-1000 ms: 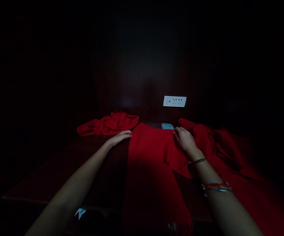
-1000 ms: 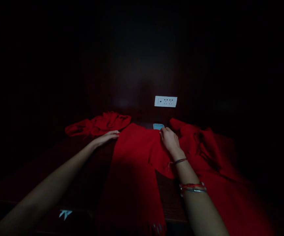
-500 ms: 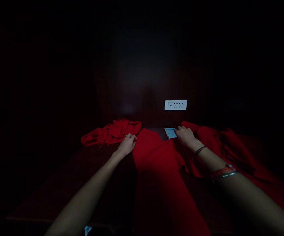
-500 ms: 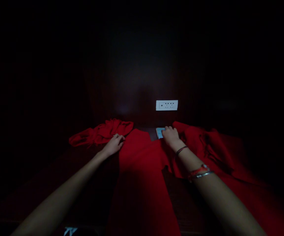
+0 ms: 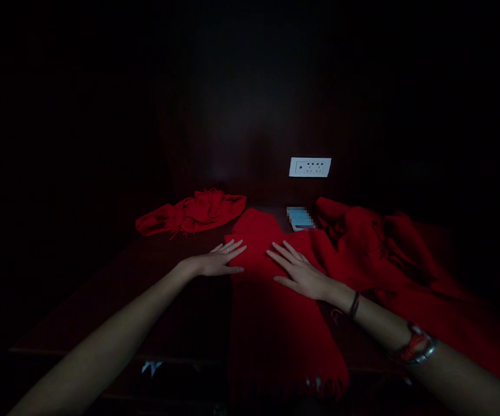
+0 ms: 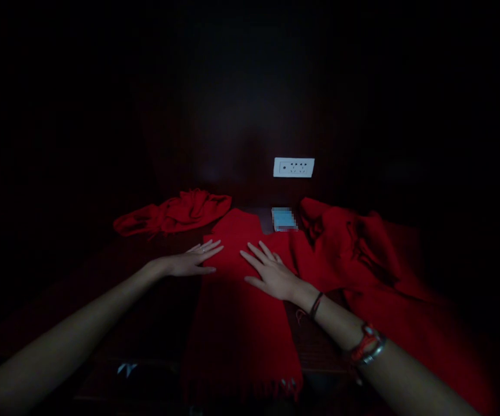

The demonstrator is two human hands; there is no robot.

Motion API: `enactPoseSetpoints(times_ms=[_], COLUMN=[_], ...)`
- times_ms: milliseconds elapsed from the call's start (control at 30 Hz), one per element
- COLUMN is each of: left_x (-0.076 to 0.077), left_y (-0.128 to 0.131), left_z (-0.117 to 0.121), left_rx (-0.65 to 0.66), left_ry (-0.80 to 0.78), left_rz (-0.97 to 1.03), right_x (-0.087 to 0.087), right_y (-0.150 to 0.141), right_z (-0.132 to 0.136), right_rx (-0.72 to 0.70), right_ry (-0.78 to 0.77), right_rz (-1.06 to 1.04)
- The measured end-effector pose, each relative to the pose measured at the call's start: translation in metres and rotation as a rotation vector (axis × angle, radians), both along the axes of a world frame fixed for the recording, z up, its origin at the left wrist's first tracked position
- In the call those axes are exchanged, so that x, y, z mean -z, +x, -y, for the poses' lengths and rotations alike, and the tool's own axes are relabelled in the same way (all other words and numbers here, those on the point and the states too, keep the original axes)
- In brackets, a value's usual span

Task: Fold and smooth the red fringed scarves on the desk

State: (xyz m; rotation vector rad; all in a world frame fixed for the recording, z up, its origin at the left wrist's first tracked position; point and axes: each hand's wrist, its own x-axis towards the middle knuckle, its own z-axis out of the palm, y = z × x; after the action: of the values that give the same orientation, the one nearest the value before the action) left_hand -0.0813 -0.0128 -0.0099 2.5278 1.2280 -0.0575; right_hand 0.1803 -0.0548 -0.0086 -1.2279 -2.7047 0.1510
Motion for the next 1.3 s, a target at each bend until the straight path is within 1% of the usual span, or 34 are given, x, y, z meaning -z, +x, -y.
enactPoseSetpoints(times_ms=[100,200,300,367,467,533,633,667,700,733,800,867,900,967,1000,1067,1100,1167,1233,1300], left_x=[0.000,0.000,-0.001,-0.002,-0.003,-0.004,-0.007,-0.008,-0.008,-0.008,-0.005,0.001,0.004,0.010,0.012,0.013,0.013,0.012,0.011,0.012], left_y=[0.000,-0.001,-0.001,-0.001,0.001,0.002,0.003,0.004,0.006,0.008,0.014,0.020,0.023,0.026,0.026,0.026,0.025,0.023,0.021,0.017], left_z=[0.001,0.002,0.002,0.002,0.002,0.003,0.005,0.006,0.007,0.008,0.009,0.009,0.009,0.008,0.007,0.007,0.007,0.009,0.009,0.006], left_rx=[0.002,0.011,-0.010,-0.001,0.009,-0.012,-0.017,-0.007,0.008,0.026,0.042,0.017,-0.010,-0.061,-0.075,-0.078,-0.067,-0.047,-0.043,-0.085], left_ry=[0.021,0.026,0.008,0.006,0.008,0.003,0.007,0.022,0.047,0.081,0.160,0.192,0.178,0.129,0.107,0.088,0.083,0.072,0.076,0.126], left_rz=[0.049,0.092,0.102,0.103,0.081,0.055,0.063,0.086,0.119,0.155,0.227,0.255,0.239,0.173,0.137,0.093,0.082,0.065,0.069,0.108], right_x=[-0.004,-0.009,-0.014,-0.017,-0.024,-0.031,-0.052,-0.061,-0.069,-0.075,-0.078,-0.067,-0.058,-0.035,-0.023,-0.006,-0.001,0.005,0.005,0.005], right_y=[0.010,0.021,0.028,0.031,0.037,0.042,0.047,0.045,0.041,0.035,0.018,-0.001,-0.009,-0.022,-0.025,-0.027,-0.027,-0.024,-0.023,-0.022], right_z=[0.002,0.003,0.005,0.008,0.016,0.020,0.022,0.020,0.018,0.014,0.003,-0.010,-0.016,-0.027,-0.031,-0.036,-0.038,-0.038,-0.037,-0.034], right_rx=[-0.045,-0.090,-0.077,-0.072,-0.037,-0.010,-0.042,-0.049,-0.040,-0.016,0.061,0.126,0.154,0.225,0.253,0.304,0.323,0.354,0.374,0.389], right_ry=[0.108,0.162,0.174,0.191,0.223,0.172,-0.052,-0.094,-0.094,-0.055,0.063,0.107,0.083,0.004,-0.068,-0.177,-0.211,-0.235,-0.238,-0.221], right_rz=[-0.015,0.041,0.157,0.219,0.248,0.256,0.257,0.229,0.186,0.131,0.032,-0.010,-0.006,0.015,0.046,0.099,0.120,0.135,0.128,0.101])
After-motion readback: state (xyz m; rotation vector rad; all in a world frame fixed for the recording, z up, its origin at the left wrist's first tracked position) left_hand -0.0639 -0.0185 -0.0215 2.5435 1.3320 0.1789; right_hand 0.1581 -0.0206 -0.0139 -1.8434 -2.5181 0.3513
